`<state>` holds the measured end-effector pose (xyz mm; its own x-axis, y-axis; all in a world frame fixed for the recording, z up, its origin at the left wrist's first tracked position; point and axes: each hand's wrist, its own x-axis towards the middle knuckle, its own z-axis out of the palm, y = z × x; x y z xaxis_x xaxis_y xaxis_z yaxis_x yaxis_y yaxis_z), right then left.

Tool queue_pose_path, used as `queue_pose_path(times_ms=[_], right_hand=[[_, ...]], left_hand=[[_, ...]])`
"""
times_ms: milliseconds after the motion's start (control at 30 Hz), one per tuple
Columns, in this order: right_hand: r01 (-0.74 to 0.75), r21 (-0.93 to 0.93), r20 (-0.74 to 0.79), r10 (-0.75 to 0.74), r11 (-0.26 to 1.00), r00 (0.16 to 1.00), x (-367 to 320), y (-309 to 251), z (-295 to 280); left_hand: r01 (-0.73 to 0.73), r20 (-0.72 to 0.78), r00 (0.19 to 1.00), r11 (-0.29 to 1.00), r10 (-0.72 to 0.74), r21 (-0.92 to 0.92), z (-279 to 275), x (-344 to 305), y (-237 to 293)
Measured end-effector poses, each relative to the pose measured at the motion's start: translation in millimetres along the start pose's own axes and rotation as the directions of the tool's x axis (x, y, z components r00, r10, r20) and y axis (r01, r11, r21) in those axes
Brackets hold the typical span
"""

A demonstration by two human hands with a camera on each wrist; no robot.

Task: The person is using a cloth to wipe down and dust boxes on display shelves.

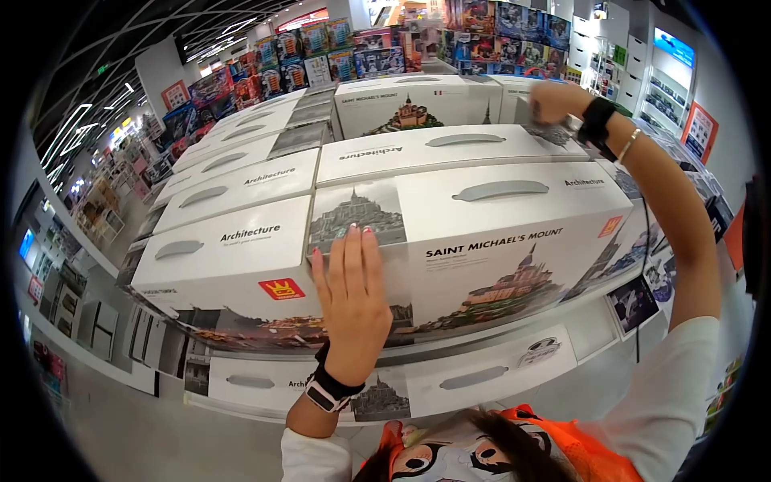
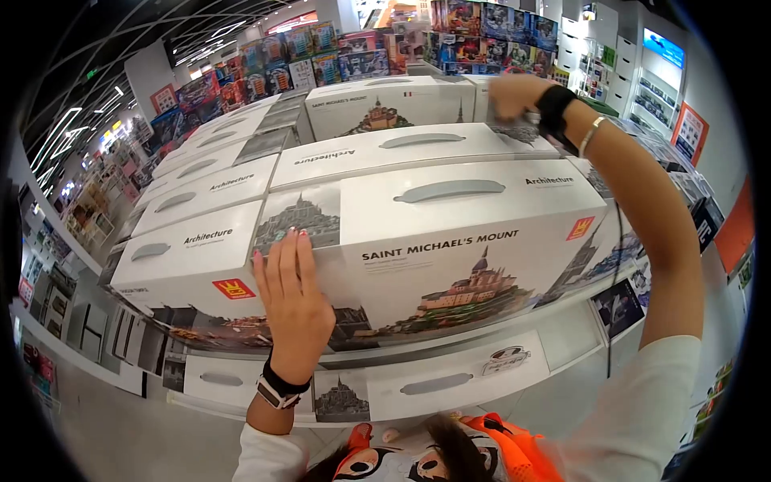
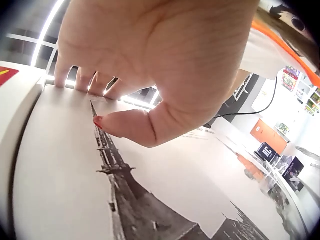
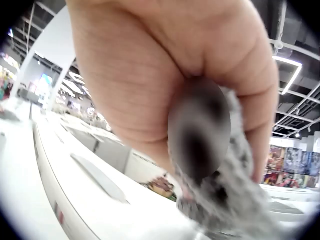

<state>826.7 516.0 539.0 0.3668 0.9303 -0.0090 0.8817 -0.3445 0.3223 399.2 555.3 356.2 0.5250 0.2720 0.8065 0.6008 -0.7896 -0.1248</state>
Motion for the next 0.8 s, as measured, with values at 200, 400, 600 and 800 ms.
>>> queue_pose_path(times_ms=[200, 400, 600, 800], right_hand=[[0.457, 0.241, -0.310, -0.378, 0.856, 0.872, 61.4, -178.3, -29.3], [0.546, 0.103, -0.295, -0.498, 0.832, 0.815, 42.2, -267.6, -41.8], [0.632, 0.280, -0.421, -0.499, 0.723, 0.757, 45.5, -277.4, -65.1], [0.691, 0.426, -0.227, -0.670, 0.585, 0.707, 47.9, -293.0, -82.7]], left_hand=[[0.004, -0.019, 1.000, 1.000, -0.004, 0.003, 1.5, 0.3, 0.6], [0.011, -0.014, 1.000, 1.000, -0.012, -0.020, -0.3, 1.5, -1.4], [0.017, 0.049, 0.999, 0.991, -0.010, -0.132, -7.2, 0.2, -4.1], [-0.011, 0.056, 0.998, 0.954, 0.029, -0.299, -16.0, -4.5, -17.6]])
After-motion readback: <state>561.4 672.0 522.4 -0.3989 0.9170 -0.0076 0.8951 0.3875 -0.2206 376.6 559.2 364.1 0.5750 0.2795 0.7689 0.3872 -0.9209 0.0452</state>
